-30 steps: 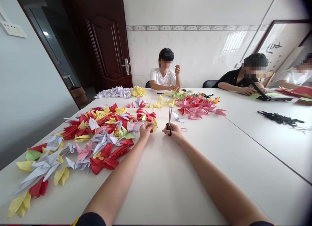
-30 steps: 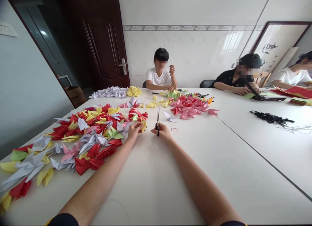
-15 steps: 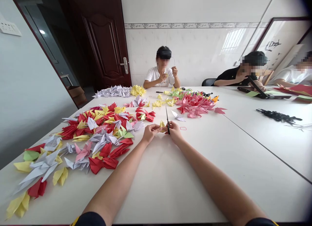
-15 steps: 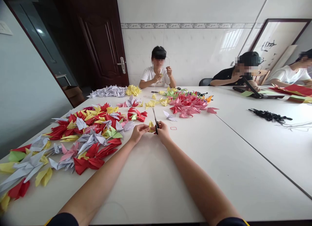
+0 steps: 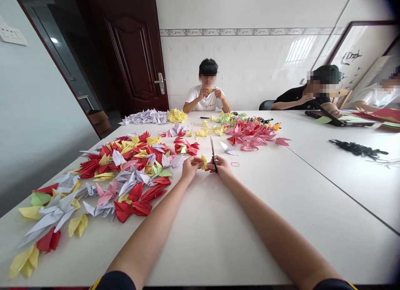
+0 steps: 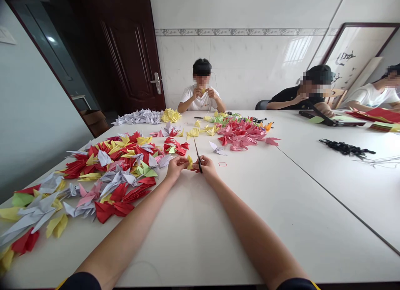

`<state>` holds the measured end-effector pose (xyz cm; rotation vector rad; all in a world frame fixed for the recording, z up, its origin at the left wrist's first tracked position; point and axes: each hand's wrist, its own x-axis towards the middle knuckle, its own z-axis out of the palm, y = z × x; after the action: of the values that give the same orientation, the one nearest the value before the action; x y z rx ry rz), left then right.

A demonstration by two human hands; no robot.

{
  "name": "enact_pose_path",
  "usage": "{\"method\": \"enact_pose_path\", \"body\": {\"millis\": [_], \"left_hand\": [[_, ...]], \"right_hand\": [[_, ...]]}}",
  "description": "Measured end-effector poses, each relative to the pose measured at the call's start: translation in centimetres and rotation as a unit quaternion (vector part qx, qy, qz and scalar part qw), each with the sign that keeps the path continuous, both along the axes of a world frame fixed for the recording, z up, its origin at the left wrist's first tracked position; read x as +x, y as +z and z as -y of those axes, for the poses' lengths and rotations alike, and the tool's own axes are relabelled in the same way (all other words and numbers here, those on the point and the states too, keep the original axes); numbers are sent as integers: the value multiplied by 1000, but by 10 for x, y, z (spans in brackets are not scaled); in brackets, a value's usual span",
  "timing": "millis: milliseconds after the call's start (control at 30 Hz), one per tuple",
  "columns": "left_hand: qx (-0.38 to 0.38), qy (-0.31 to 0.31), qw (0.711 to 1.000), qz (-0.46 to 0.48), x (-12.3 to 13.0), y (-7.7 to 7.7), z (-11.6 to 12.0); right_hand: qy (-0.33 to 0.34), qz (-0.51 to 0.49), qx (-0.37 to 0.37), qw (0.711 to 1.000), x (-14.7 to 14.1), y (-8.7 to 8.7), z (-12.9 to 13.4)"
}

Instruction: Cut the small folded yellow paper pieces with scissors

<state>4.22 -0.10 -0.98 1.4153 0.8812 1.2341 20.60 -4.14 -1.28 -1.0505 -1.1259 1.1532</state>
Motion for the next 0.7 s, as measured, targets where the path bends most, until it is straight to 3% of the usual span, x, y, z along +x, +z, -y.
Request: {"method": "enact_pose_path", "body": {"millis": [433, 700], "left_hand": [[-46, -50, 997, 36, -2, 7, 6], [-22, -34, 999, 13, 0, 2, 4]], "right_hand": [[-28, -15, 0, 999, 0, -1, -2], [-53, -15, 24, 998, -2, 0, 0]]}}
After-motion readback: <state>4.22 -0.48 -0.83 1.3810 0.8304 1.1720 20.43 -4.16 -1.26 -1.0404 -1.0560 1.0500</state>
